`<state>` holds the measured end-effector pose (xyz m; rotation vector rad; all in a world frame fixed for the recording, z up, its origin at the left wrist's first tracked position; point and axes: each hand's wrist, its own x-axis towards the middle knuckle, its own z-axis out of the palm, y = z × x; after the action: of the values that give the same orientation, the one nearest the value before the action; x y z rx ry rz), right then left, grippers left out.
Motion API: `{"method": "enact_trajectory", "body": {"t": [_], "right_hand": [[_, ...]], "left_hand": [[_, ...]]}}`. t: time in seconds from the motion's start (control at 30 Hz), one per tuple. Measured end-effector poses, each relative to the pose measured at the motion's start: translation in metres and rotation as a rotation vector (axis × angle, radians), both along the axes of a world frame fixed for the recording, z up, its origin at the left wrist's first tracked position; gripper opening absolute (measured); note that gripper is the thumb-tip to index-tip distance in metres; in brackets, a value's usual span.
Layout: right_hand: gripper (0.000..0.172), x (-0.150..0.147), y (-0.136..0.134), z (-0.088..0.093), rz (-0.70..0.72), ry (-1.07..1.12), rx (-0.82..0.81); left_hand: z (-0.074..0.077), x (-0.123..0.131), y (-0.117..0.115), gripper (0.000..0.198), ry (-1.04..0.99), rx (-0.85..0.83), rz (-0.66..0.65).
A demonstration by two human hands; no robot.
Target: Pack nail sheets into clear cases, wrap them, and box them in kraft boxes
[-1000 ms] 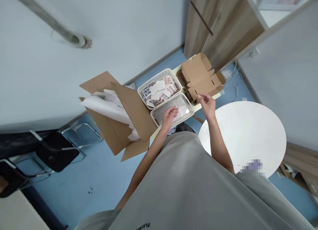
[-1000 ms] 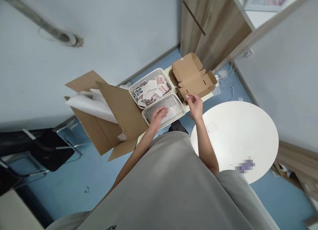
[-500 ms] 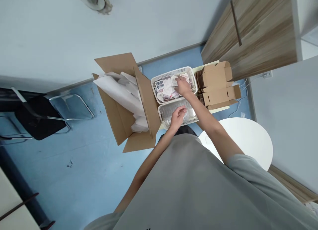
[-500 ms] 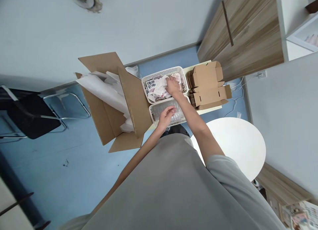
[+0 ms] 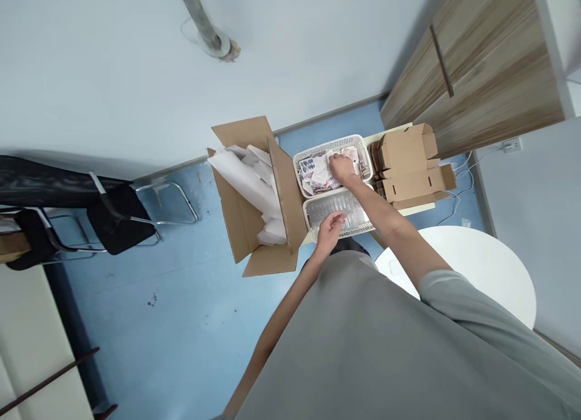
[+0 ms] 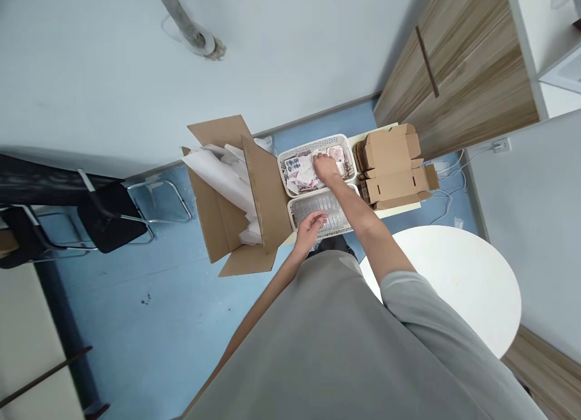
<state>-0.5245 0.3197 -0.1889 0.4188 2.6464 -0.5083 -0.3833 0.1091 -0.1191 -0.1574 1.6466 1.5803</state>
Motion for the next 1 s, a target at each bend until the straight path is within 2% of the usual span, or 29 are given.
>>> {"method": "enact_trajectory", "body": {"t": [0.1, 0.23, 0.33, 0.43, 0.5, 0.6, 0.73, 0.83, 1.0], "right_hand": [[0.045, 0.006, 0.002, 0.015, -0.114, 0.127, -0.015], [0.037, 0.039, 0.007, 0.044, -0.418, 0.388, -0.146], [0.033, 0.09, 0.009, 0.071, -0.632, 0.594, -0.348], [0.042, 0.158, 0.004, 0.097, -0.824, 0.774, -0.57], [0.048, 0.207, -0.005, 0.111, -0.98, 0.814, -0.684], [0.049, 0.274, -0.027, 0.127, -1.17, 0.85, -0.75], [0.046, 0.348, -0.07, 0.142, -1.327, 0.928, -0.737], [0.045, 0.395, -0.106, 0.149, -1.414, 0.962, -0.697], [0.045, 0.459, -0.168, 0.149, -1.556, 0.95, -0.685]], "left_hand": [[0.007, 0.0, -0.003, 0.033, -0.002, -0.013, 0.0], [0.016, 0.001, -0.004, 0.033, -0.024, 0.004, -0.028], [0.021, 0.005, 0.001, 0.034, -0.026, 0.046, -0.055], [0.026, 0.015, 0.011, 0.035, -0.035, 0.076, -0.092], [0.03, 0.026, 0.018, 0.036, -0.047, 0.093, -0.118], [0.037, 0.049, 0.026, 0.039, -0.058, 0.138, -0.196], [0.042, 0.093, 0.024, 0.041, -0.061, 0.242, -0.34], [0.04, 0.131, 0.013, 0.042, -0.064, 0.28, -0.41], [0.029, 0.186, -0.01, 0.038, -0.126, 0.302, -0.429]]}}
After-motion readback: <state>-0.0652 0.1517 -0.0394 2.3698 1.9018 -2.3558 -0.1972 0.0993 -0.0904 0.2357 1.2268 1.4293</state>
